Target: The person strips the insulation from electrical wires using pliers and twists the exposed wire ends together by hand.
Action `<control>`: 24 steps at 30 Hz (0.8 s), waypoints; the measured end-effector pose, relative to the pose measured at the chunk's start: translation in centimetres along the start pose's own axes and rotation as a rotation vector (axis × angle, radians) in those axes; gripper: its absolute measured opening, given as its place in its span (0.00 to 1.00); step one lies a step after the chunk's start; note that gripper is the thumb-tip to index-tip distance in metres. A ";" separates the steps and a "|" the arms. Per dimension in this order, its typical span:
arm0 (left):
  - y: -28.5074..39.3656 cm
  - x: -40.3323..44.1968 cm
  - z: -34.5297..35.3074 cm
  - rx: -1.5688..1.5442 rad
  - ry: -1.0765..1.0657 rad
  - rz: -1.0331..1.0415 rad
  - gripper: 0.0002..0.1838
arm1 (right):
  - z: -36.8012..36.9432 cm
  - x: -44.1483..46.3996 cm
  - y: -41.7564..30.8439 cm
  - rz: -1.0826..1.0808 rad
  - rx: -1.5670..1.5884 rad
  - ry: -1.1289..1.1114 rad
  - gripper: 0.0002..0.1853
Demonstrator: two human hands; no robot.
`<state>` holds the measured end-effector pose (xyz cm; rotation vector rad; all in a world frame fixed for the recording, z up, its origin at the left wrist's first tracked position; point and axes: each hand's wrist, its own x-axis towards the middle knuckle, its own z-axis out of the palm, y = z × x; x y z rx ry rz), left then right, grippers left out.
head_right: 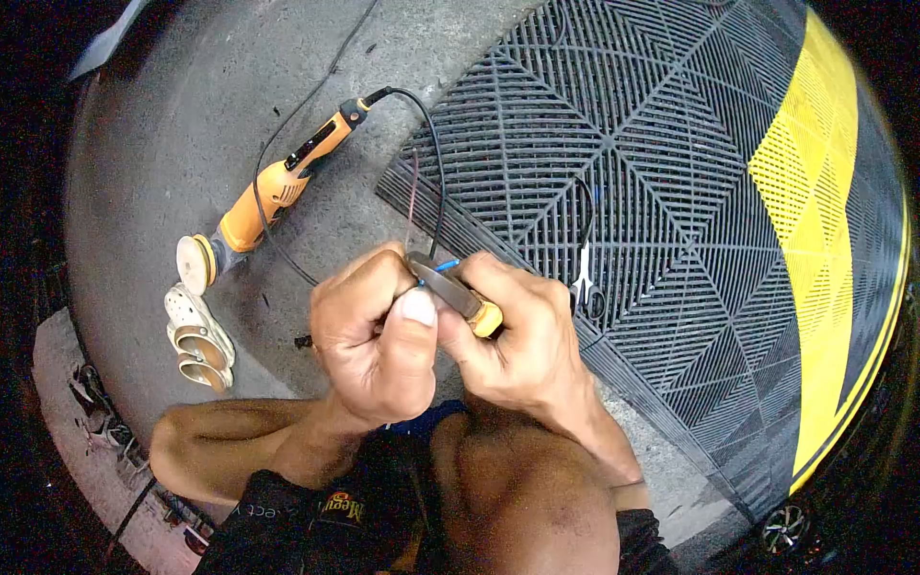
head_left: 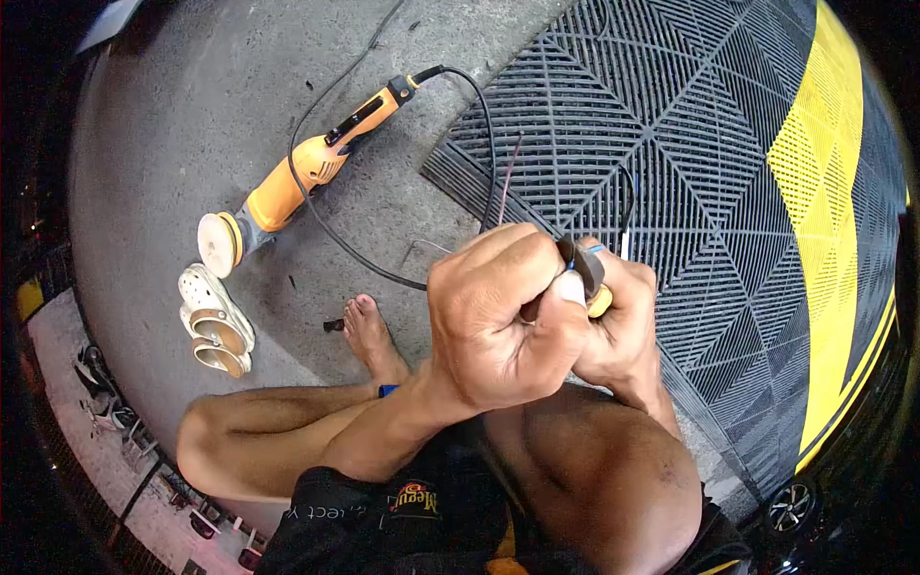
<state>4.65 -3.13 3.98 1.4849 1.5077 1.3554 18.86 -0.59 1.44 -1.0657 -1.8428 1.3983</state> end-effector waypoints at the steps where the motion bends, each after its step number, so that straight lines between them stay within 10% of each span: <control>1: 0.0 0.0 0.0 0.000 0.000 -0.001 0.09 | -0.1 0.0 -0.2 0.001 0.001 0.000 0.10; 9: 0.4 0.4 -0.9 -0.115 -0.054 -0.203 0.10 | -1.1 0.7 -1.2 0.007 0.062 0.017 0.12; 24: -0.6 0.1 0.8 0.075 0.075 0.063 0.14 | -0.2 0.3 -1.3 0.046 -0.076 0.070 0.10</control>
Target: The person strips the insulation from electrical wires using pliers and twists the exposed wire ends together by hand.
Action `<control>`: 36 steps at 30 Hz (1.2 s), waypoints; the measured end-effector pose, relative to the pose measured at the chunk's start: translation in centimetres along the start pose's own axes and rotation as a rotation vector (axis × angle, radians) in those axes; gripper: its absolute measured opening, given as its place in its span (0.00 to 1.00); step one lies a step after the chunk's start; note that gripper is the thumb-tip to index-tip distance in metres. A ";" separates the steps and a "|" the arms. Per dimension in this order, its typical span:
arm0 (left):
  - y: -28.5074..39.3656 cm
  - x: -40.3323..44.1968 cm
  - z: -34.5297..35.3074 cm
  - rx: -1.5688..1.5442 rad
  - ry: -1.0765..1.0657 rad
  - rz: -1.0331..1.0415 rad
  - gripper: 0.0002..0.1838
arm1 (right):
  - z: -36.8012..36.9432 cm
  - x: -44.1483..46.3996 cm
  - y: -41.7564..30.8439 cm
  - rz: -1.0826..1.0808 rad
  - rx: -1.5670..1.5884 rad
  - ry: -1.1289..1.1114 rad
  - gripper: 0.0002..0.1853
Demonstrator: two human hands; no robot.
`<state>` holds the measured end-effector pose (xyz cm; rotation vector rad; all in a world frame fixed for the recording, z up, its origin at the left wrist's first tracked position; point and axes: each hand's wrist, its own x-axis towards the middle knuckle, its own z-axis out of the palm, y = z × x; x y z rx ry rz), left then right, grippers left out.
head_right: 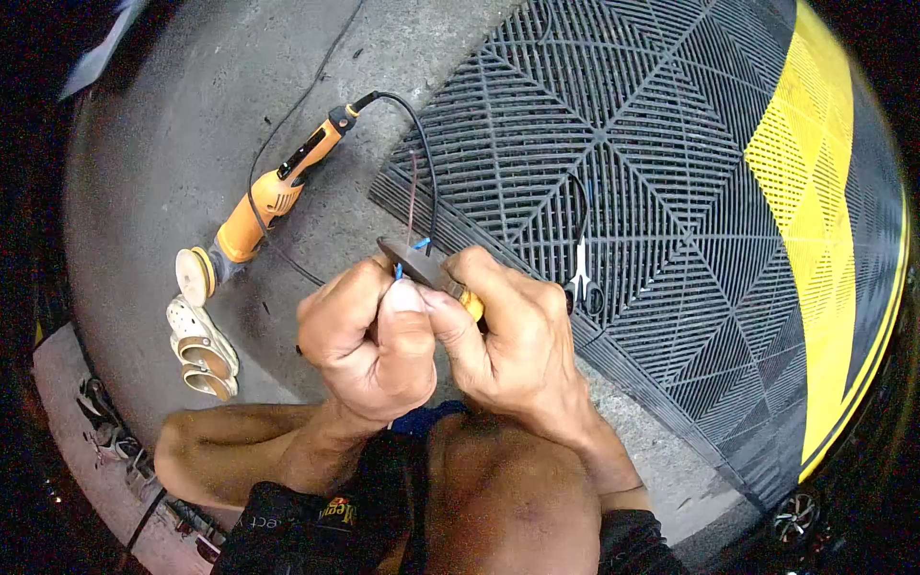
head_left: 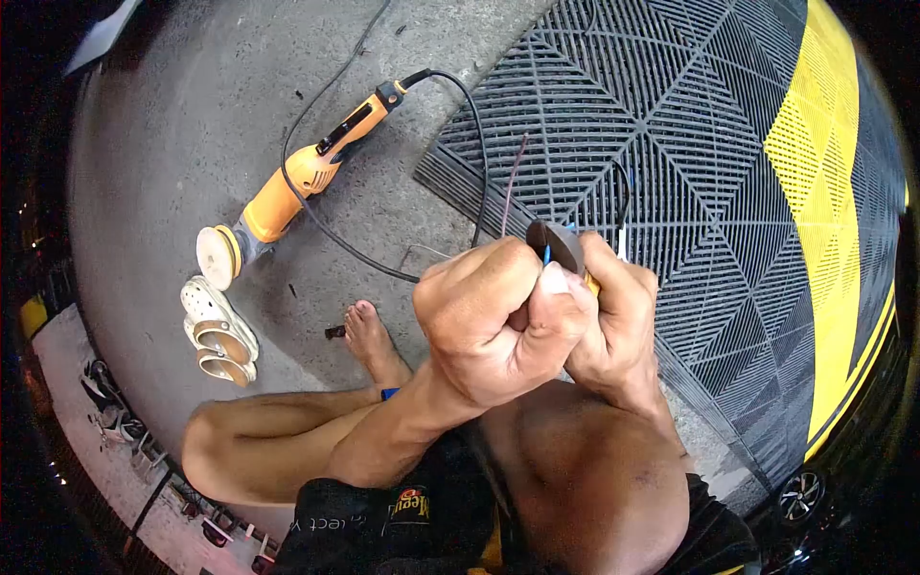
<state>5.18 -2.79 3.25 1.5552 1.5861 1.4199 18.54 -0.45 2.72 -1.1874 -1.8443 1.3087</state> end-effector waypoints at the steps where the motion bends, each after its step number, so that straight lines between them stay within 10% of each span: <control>1: 0.0 0.0 -0.1 0.016 -0.010 0.000 0.14 | 0.2 0.0 0.1 0.003 0.005 0.001 0.10; 19: 0.8 -1.1 1.3 0.056 -0.028 -0.201 0.15 | 0.6 1.3 1.1 0.181 0.103 0.126 0.16; 21: 0.9 -2.1 1.1 -0.057 0.007 -0.314 0.15 | -1.0 2.9 2.1 0.629 0.338 0.453 0.21; 23: 0.7 -3.2 0.1 -0.148 0.054 -0.430 0.15 | -2.9 2.0 2.6 0.583 0.316 0.643 0.24; 32: 0.4 -2.6 -1.3 -0.542 0.109 -0.415 0.16 | -3.4 3.8 5.0 0.398 0.055 0.346 0.07; 36: 0.3 -1.9 -1.9 -0.626 0.078 -0.444 0.15 | -4.2 4.4 8.0 0.452 -0.253 0.278 0.15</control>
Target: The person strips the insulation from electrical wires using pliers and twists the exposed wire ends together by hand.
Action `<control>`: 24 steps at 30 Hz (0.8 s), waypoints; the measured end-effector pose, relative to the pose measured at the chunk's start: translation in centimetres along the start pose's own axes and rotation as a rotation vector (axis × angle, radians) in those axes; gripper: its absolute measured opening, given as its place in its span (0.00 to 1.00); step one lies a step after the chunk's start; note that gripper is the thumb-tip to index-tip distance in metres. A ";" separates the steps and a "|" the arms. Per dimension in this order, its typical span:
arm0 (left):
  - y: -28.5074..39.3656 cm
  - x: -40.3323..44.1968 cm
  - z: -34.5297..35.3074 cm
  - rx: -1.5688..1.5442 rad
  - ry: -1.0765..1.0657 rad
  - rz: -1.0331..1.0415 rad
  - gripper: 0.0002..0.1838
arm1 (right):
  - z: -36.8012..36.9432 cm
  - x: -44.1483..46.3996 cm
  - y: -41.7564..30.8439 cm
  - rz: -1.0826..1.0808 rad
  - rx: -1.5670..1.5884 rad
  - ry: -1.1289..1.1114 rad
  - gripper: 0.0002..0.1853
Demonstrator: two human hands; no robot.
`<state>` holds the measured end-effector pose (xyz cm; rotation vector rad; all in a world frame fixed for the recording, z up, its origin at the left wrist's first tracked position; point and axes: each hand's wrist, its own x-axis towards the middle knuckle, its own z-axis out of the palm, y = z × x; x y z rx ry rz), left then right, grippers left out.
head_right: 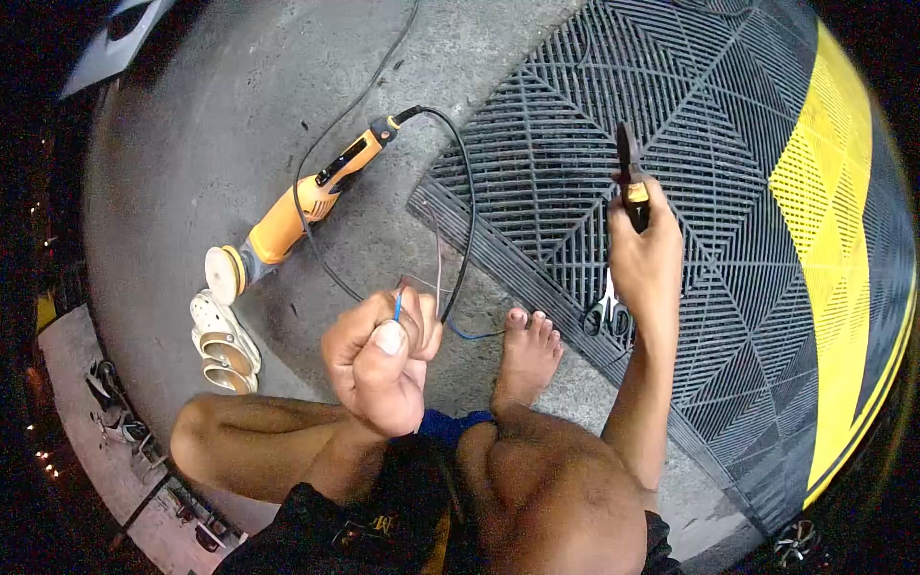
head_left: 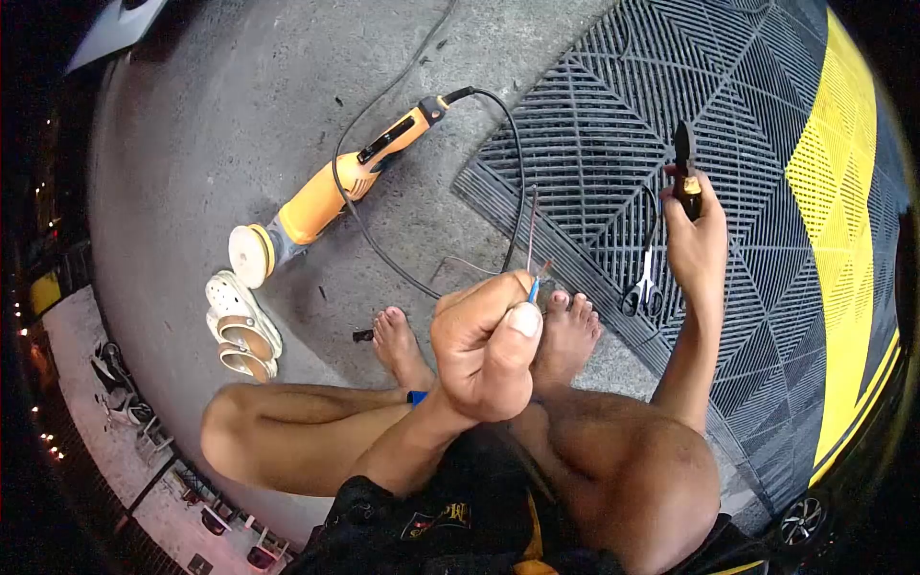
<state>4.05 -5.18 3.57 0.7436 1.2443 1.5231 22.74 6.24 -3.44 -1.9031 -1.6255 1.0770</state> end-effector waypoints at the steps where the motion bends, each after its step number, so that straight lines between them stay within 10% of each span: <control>1: -0.1 0.0 -0.3 0.001 0.004 0.000 0.15 | 0.2 0.6 1.1 -0.026 0.021 0.042 0.15; 4: -0.5 0.4 -0.9 0.104 -0.023 0.018 0.15 | 0.7 2.9 5.9 -0.284 -0.304 0.223 0.21; 14: 0.2 2.0 -1.3 0.695 -0.106 0.380 0.03 | -0.4 4.8 8.5 -0.090 -0.528 0.255 0.24; 24: 0.9 2.5 -1.7 0.962 -0.169 0.421 0.19 | 1.5 3.8 5.7 -0.295 -0.508 0.157 0.26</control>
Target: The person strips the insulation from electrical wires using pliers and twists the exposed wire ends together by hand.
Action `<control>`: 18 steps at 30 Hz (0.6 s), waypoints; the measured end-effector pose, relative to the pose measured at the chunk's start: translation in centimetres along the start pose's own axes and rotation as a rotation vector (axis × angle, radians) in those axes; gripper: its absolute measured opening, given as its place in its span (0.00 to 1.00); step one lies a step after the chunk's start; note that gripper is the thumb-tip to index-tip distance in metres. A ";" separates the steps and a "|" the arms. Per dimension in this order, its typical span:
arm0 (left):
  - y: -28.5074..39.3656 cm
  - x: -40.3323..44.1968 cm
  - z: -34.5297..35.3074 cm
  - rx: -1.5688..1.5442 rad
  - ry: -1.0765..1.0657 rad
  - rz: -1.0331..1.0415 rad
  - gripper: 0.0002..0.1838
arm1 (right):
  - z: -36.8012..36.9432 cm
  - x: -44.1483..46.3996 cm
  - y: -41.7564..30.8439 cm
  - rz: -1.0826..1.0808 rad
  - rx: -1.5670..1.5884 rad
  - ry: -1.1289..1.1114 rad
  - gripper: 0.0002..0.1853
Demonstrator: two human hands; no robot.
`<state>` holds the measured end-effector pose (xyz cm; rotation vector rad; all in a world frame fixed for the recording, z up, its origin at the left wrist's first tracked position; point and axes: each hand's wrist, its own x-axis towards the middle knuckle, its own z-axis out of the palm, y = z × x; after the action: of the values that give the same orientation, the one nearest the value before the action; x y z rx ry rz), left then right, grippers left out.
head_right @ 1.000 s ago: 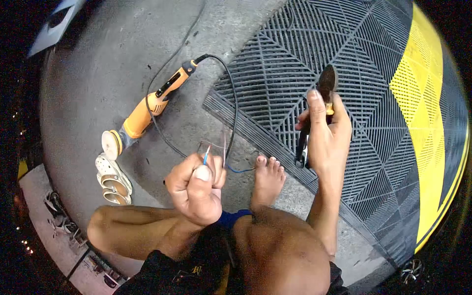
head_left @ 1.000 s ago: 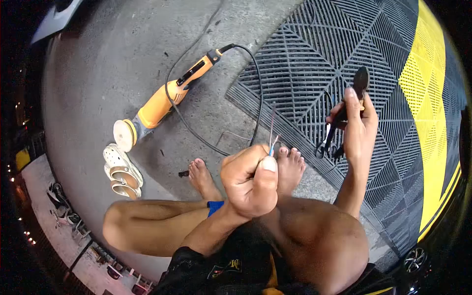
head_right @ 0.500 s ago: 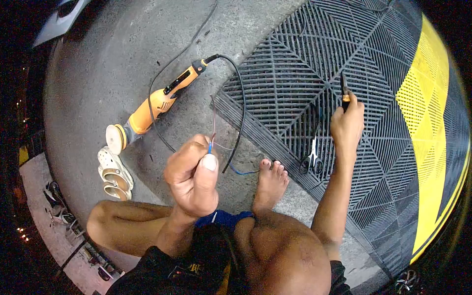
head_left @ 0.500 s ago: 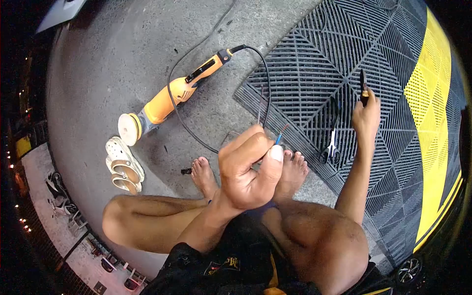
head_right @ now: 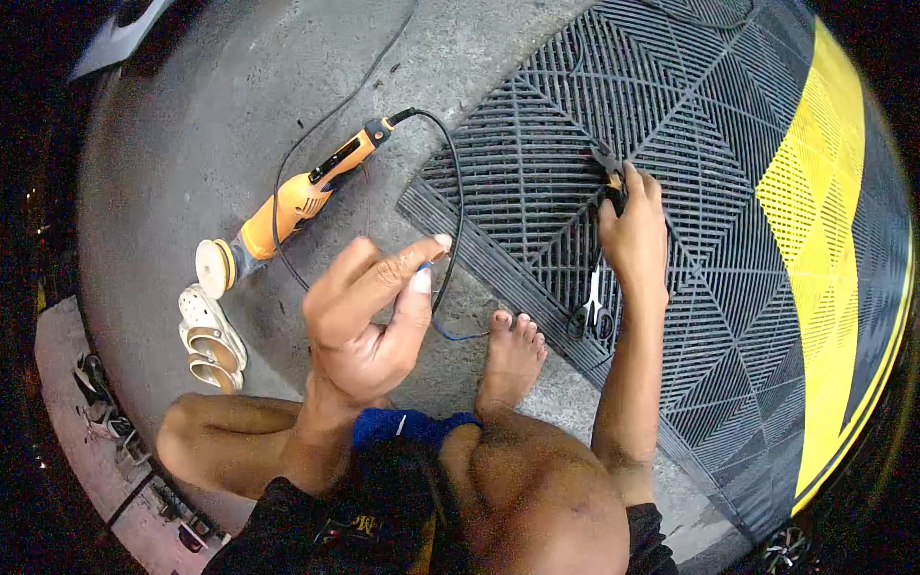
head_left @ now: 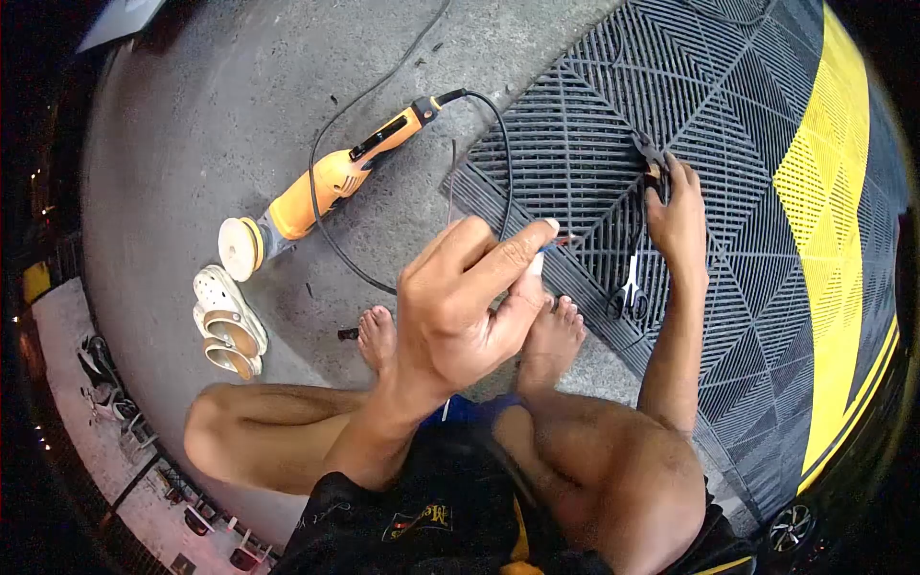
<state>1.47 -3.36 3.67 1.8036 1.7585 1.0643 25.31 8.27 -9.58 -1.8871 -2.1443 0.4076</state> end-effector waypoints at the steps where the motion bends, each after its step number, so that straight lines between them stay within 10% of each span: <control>1: 0.0 0.1 -0.1 0.003 0.004 -0.002 0.19 | -1.6 -0.3 -1.7 -0.005 0.002 -0.001 0.26; 6: 0.2 0.8 -0.4 0.023 -0.050 0.038 0.15 | -9.6 -2.5 -9.6 -0.438 0.825 -0.102 0.18; 18: -0.3 1.2 -1.3 0.045 -0.152 0.088 0.14 | -8.3 -1.9 -10.5 -0.779 0.752 -0.080 0.12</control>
<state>0.22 -2.49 4.56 1.9510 1.6392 0.9003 18.91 5.50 2.04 -0.5944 -2.1246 0.9287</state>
